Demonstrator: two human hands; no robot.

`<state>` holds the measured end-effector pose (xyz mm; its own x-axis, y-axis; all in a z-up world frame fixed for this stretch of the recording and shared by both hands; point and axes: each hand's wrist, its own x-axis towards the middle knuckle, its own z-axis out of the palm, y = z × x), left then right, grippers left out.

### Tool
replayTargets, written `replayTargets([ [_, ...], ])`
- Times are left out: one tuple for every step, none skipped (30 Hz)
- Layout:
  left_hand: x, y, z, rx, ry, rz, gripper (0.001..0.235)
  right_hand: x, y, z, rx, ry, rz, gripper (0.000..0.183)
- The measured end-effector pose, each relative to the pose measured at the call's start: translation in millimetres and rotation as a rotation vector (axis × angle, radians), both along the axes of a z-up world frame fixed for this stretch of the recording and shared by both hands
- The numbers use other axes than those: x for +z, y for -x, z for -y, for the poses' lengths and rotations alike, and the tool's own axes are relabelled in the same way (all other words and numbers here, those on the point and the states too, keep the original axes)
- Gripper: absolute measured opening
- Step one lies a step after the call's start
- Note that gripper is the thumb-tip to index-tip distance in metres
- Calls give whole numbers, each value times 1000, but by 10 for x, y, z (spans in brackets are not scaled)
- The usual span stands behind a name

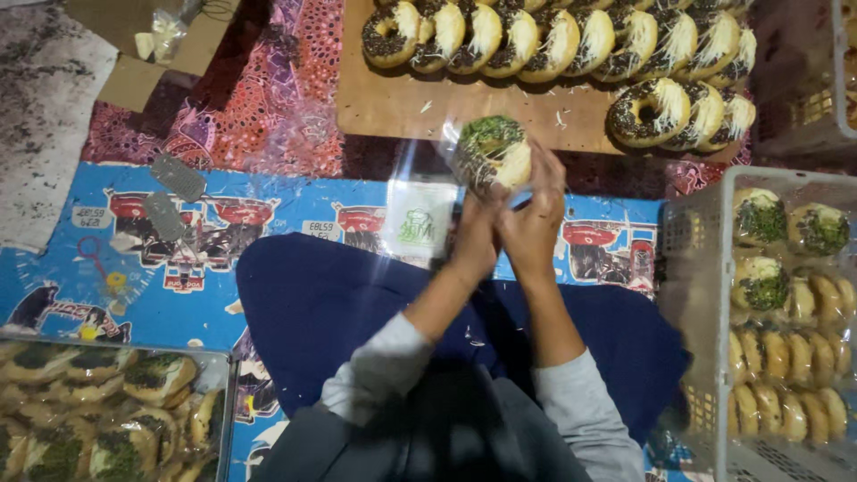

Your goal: The person grates white topping onto rows of donuts using a handheld grater, then individually places donuts into clear plastic bags and seals them. The donuts are arranged on a wooden board and in trays, and the person works while sitting on the floor.

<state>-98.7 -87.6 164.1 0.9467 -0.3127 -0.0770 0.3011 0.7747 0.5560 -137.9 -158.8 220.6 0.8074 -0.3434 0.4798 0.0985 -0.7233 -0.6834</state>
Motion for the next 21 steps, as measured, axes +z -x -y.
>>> replayTargets([
  [37,155,-56,169,-279,210,84,-4,-25,-2,-6,9,14,76],
  [71,265,-115,337,-558,420,91,-7,-59,2,-12,18,28,76],
  [92,301,-203,473,-773,554,86,-10,-90,5,5,41,33,75],
  [105,317,-321,610,-989,684,81,-19,-122,-8,21,63,38,74],
  [115,364,-428,748,-1213,801,77,-33,-114,-43,45,84,36,73],
  [127,389,-510,599,-1276,818,58,-48,-110,-91,29,98,7,73],
  [145,363,-598,454,-1335,832,40,-58,-119,-146,16,113,-17,73],
  [177,352,-670,306,-1388,842,26,-61,-120,-196,3,127,-40,73],
  [220,326,-742,315,-1326,953,25,-60,-140,-242,52,43,-35,72],
  [268,298,-837,323,-1262,1064,24,-59,-147,-283,101,-41,-31,70],
  [317,310,-948,323,-1196,1165,23,-64,-127,-326,149,-126,-37,68],
  [362,284,-1091,354,-1205,1225,33,-71,-106,-372,256,-249,-57,70],
  [405,211,-1278,386,-1212,1291,46,-77,-92,-422,360,-373,-73,71],
  [446,165,-1464,418,-1219,1358,61,-85,-92,-476,463,-497,-90,73],
  [477,162,-1640,431,-1249,1336,46,-94,-87,-529,446,-501,-285,72],
  [493,158,-1789,445,-1278,1313,34,-102,-95,-580,431,-500,-481,71],
  [491,205,-1929,453,-1314,1283,25,-121,-72,-672,421,-497,-686,71],
  [478,288,-2064,474,-1261,1111,19,-133,-41,-775,472,-333,-607,55],
  [466,412,-2216,502,-1208,936,13,-130,-3,-911,530,-169,-525,40],
  [448,536,-2372,530,-1149,763,9,-117,50,-1058,586,-8,-437,26],
  [416,651,-2517,504,-1185,605,11,-102,105,-1202,558,92,-374,28],
])
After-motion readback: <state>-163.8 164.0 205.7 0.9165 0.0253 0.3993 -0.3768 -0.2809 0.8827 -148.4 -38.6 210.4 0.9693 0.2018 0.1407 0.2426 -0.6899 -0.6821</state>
